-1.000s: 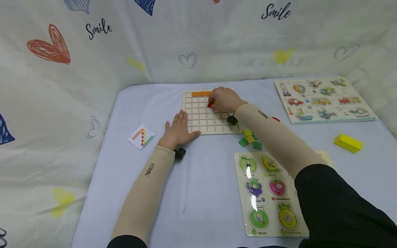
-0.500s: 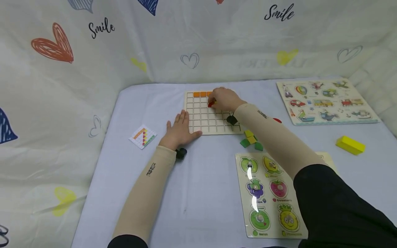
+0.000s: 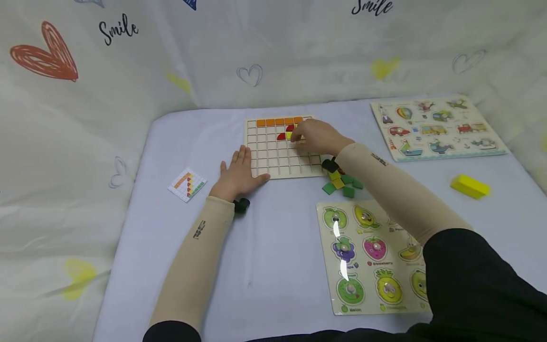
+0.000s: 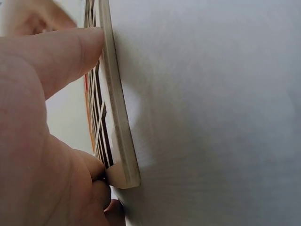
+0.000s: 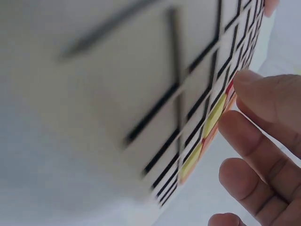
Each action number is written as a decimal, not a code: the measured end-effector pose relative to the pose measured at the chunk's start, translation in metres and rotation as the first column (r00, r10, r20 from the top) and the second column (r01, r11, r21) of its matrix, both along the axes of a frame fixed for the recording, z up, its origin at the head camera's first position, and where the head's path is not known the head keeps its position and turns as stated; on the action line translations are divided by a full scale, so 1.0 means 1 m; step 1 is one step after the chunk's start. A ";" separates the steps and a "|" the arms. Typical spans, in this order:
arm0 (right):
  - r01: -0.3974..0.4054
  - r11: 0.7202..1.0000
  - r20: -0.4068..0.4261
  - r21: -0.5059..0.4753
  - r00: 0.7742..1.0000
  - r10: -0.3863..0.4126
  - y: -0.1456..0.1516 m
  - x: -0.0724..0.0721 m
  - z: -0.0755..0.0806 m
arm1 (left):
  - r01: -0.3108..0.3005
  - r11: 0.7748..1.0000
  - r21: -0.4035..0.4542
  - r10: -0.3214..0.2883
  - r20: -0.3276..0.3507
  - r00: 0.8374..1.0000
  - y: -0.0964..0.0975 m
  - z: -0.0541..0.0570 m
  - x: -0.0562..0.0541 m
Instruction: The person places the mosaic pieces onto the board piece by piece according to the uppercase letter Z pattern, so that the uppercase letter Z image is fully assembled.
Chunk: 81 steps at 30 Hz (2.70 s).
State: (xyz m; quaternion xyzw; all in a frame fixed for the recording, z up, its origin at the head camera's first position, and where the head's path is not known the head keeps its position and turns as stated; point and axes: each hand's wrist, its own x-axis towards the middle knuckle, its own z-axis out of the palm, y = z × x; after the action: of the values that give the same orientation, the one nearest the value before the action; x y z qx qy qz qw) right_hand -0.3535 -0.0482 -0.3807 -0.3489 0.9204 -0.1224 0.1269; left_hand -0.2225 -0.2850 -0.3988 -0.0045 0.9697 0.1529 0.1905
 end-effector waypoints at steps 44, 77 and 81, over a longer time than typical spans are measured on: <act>-0.087 0.995 -0.129 0.040 0.987 0.091 0.109 0.061 -0.007 | -0.005 1.000 -0.007 0.005 0.006 1.000 -0.004 0.001 -0.002; 0.011 1.000 -0.028 -0.026 1.000 -0.011 -0.032 0.000 -0.005 | 0.001 1.000 0.006 -0.001 -0.005 1.000 0.001 0.000 0.001; 0.001 1.000 -0.047 -0.031 0.999 -0.003 -0.038 -0.003 -0.005 | -0.001 1.000 -0.002 0.001 -0.013 1.000 0.000 -0.002 0.001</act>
State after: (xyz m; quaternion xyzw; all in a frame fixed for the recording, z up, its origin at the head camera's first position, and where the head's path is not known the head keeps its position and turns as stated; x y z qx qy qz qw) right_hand -0.3567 -0.0866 -0.3855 -0.3527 0.9215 -0.1284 0.0995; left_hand -0.2216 -0.2853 -0.4004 -0.0040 0.9711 0.1520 0.1840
